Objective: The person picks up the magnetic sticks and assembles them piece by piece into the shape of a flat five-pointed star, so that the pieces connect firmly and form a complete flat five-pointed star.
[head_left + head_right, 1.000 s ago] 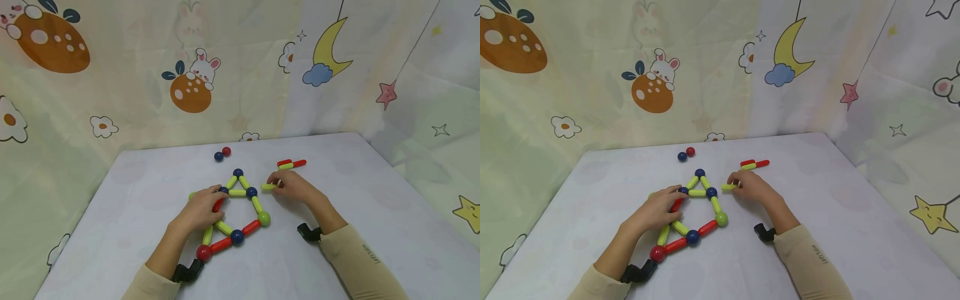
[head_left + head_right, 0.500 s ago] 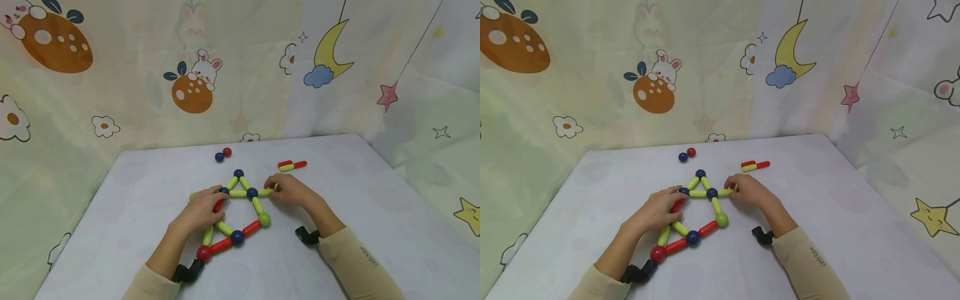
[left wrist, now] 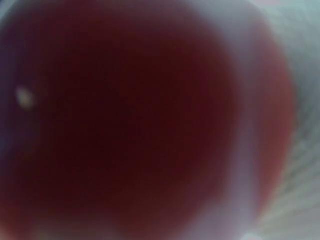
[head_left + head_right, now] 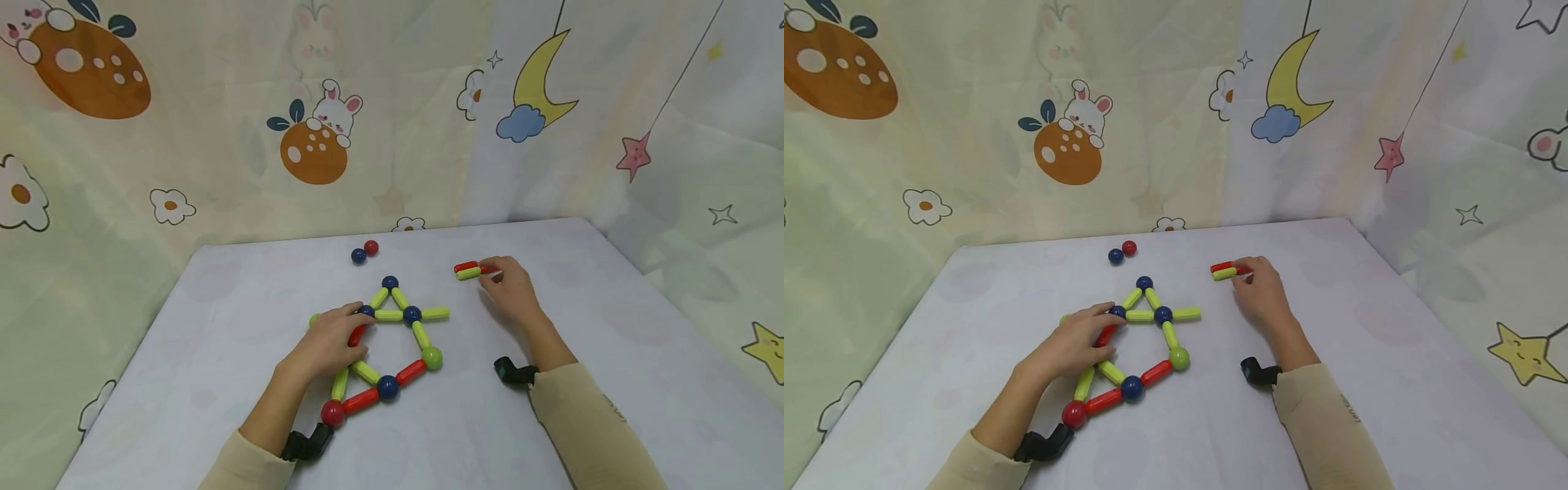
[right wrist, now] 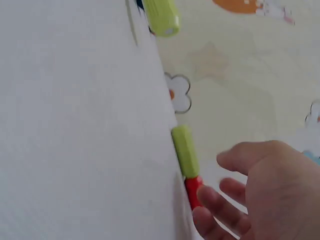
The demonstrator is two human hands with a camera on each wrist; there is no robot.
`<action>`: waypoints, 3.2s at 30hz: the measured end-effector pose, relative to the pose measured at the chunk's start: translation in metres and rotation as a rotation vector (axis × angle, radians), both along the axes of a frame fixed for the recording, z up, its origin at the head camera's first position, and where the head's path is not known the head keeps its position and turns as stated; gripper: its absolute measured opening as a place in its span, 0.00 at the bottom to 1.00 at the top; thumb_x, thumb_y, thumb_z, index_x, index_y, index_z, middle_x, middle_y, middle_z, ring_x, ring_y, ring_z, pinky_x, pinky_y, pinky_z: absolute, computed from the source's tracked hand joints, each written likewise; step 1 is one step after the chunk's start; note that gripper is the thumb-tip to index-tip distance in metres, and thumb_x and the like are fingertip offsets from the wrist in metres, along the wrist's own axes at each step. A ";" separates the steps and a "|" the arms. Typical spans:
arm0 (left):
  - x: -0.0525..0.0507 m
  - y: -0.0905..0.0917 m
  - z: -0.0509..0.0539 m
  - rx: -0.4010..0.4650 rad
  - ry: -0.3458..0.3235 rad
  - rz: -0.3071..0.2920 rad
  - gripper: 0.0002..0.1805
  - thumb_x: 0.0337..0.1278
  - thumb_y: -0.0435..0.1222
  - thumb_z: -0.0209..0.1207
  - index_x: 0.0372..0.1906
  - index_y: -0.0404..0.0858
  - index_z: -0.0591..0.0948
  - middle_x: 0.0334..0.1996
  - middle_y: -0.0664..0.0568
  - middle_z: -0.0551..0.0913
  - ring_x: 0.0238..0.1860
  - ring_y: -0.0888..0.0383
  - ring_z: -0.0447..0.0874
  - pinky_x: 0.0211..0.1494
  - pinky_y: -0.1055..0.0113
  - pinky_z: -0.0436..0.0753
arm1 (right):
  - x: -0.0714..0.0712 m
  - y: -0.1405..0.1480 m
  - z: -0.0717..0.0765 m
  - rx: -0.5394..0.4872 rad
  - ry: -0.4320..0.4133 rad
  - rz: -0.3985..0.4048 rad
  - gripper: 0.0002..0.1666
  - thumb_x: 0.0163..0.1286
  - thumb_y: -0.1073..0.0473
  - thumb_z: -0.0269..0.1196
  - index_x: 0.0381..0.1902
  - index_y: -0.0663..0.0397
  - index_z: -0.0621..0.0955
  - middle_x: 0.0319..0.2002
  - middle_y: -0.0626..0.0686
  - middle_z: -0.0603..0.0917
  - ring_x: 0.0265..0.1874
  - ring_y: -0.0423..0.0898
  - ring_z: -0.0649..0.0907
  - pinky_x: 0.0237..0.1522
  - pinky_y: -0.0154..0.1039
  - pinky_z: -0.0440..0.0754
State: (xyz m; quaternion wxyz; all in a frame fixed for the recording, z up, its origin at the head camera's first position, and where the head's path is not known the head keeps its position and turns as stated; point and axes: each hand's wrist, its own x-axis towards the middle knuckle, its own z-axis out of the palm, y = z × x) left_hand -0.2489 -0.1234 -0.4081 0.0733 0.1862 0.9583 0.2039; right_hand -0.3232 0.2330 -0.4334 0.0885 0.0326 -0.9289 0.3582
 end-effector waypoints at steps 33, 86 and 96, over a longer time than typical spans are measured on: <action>-0.002 -0.001 -0.003 -0.007 -0.001 0.006 0.25 0.61 0.42 0.70 0.65 0.50 0.82 0.78 0.47 0.67 0.77 0.41 0.64 0.75 0.39 0.67 | -0.014 0.013 -0.007 0.296 -0.069 0.056 0.15 0.71 0.57 0.59 0.50 0.58 0.82 0.49 0.62 0.76 0.43 0.58 0.77 0.49 0.53 0.79; -0.002 -0.002 -0.004 -0.006 -0.007 0.000 0.25 0.62 0.42 0.69 0.64 0.50 0.82 0.78 0.46 0.67 0.77 0.40 0.64 0.75 0.38 0.66 | 0.081 -0.053 0.020 0.269 -0.185 0.552 0.14 0.67 0.60 0.72 0.50 0.44 0.88 0.45 0.44 0.82 0.42 0.40 0.80 0.43 0.31 0.82; -0.002 -0.002 -0.003 -0.016 -0.001 -0.003 0.25 0.61 0.42 0.70 0.64 0.50 0.82 0.78 0.47 0.67 0.77 0.40 0.64 0.75 0.38 0.66 | 0.080 -0.052 0.026 0.262 -0.193 0.560 0.15 0.66 0.59 0.72 0.51 0.43 0.88 0.46 0.45 0.83 0.39 0.39 0.80 0.42 0.32 0.82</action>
